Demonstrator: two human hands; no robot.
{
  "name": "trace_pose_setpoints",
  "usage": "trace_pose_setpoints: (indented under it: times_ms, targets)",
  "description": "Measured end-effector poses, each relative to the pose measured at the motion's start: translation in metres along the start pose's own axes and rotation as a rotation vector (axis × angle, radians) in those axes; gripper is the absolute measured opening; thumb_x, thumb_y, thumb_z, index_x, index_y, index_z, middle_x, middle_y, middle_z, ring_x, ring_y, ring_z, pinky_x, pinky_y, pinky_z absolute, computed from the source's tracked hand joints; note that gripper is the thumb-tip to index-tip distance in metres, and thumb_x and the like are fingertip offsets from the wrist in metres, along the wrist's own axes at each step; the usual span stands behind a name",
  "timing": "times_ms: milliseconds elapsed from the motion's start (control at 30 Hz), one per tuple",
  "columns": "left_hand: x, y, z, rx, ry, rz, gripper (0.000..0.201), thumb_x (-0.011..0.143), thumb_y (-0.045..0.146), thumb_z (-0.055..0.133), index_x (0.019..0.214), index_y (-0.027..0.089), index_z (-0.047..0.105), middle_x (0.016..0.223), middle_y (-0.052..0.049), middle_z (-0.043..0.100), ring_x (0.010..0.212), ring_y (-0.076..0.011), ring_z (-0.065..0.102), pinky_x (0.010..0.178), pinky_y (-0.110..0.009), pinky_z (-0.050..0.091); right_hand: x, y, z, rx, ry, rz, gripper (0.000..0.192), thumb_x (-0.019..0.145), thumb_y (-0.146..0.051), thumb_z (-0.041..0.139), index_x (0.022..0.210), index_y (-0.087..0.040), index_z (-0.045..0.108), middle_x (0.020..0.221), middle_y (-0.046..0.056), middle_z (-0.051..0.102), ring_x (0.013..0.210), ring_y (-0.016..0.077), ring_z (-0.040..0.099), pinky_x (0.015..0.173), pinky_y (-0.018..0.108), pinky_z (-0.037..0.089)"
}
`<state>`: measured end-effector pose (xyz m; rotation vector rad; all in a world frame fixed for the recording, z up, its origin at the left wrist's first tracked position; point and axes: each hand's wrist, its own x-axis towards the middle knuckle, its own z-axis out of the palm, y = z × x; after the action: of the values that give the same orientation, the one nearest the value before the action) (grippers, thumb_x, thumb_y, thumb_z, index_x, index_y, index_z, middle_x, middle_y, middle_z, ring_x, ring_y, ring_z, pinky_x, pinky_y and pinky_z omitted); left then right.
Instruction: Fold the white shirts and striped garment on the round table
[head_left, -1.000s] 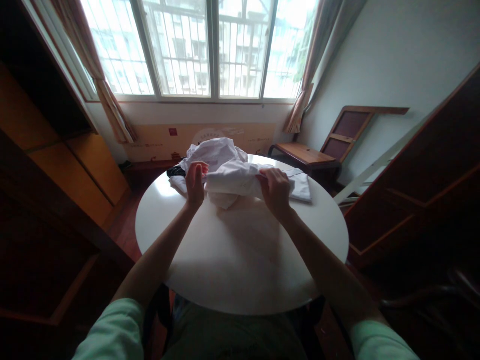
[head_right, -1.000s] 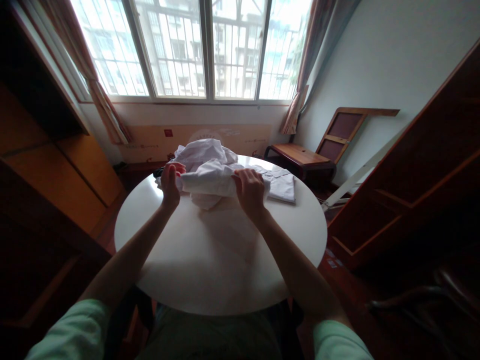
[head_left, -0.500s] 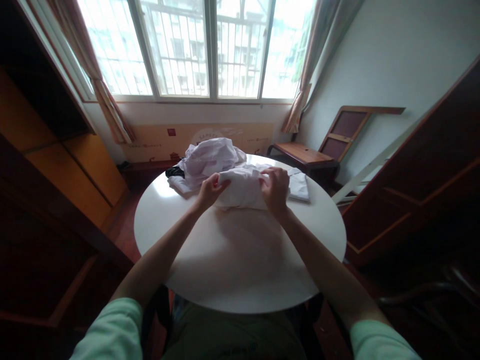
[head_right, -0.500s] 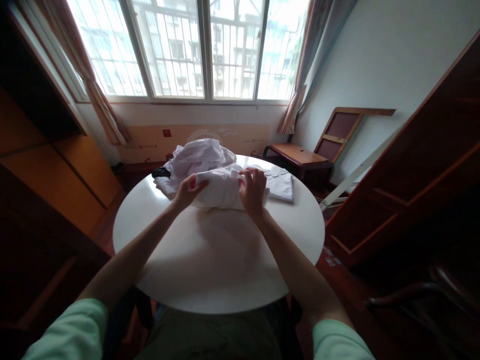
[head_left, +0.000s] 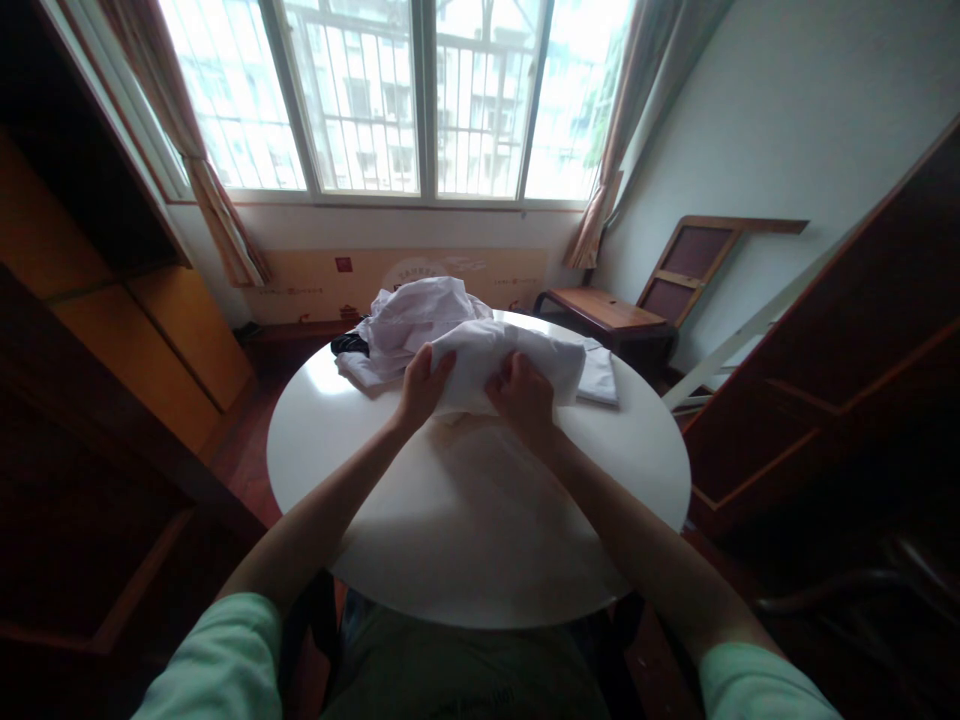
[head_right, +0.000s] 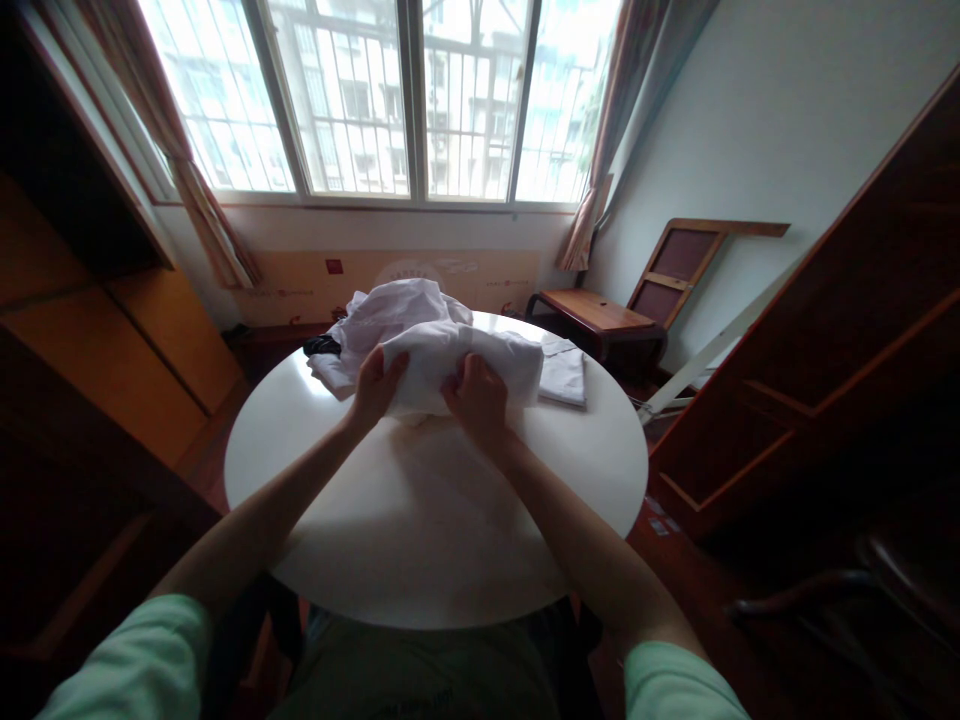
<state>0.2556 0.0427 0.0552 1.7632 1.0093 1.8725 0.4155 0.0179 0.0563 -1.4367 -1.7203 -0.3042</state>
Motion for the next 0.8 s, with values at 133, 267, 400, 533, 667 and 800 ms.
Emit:
trace_pose_setpoints:
  times_ms: [133,267,400,533,667,800]
  targets:
    - [0.002,0.002,0.0,0.013,0.005,0.008,0.026,0.078,0.037,0.056,0.064,0.017,0.045,0.059,0.005,0.042,0.058,-0.0088,0.041,0.054,-0.022,0.037,0.003,0.006,-0.001,0.027,-0.02,0.037,0.014,0.079,-0.026,0.045,0.084,-0.017,0.053,0.074,0.007,0.06,0.066,0.0191,0.054,0.062,0.029,0.037]
    - [0.006,-0.002,-0.008,0.198,0.125,0.01,0.018,0.076,0.031,0.059,0.073,0.018,0.046,0.066,0.003,0.046,0.063,-0.0115,0.045,0.06,-0.026,0.04,0.003,0.009,0.001,0.124,-0.08,0.028,0.018,0.082,-0.027,0.044,0.082,-0.016,0.058,0.076,0.009,0.063,0.069,0.0201,0.057,0.064,0.03,0.039]
    - [0.001,0.005,-0.011,0.493,0.184,0.267,0.025,0.074,0.023,0.061,0.095,0.017,0.05,0.098,-0.007,0.054,0.095,-0.0193,0.05,0.085,-0.035,0.039,0.003,0.009,0.003,0.323,-0.117,0.051,0.017,0.081,-0.023,0.045,0.078,-0.016,0.06,0.079,0.008,0.065,0.074,0.0196,0.059,0.068,0.03,0.041]
    - [-0.012,0.012,-0.003,0.657,-0.218,0.439,0.021,0.078,0.03,0.059,0.095,0.021,0.054,0.106,-0.006,0.057,0.103,-0.021,0.048,0.089,-0.035,0.036,0.003,0.007,0.004,0.46,-0.155,0.085,0.017,0.08,-0.025,0.047,0.08,-0.016,0.061,0.079,0.007,0.065,0.073,0.0185,0.058,0.067,0.029,0.041]
    - [-0.018,0.007,0.004,0.706,-0.369,0.417,0.02,0.081,0.035,0.056,0.094,0.021,0.056,0.105,-0.006,0.059,0.099,-0.021,0.049,0.084,-0.033,0.038,0.001,0.004,0.003,0.502,-0.199,0.028,0.014,0.079,-0.024,0.048,0.079,-0.017,0.06,0.076,0.005,0.064,0.07,0.0173,0.057,0.066,0.028,0.041]
    - [-0.018,0.0,0.004,0.679,-0.362,0.392,0.018,0.085,0.036,0.051,0.091,0.02,0.057,0.096,-0.005,0.061,0.091,-0.019,0.051,0.078,-0.031,0.04,-0.001,0.002,0.003,0.483,-0.222,-0.059,0.014,0.078,-0.019,0.045,0.078,-0.016,0.059,0.076,0.004,0.062,0.071,0.0163,0.055,0.067,0.027,0.04]
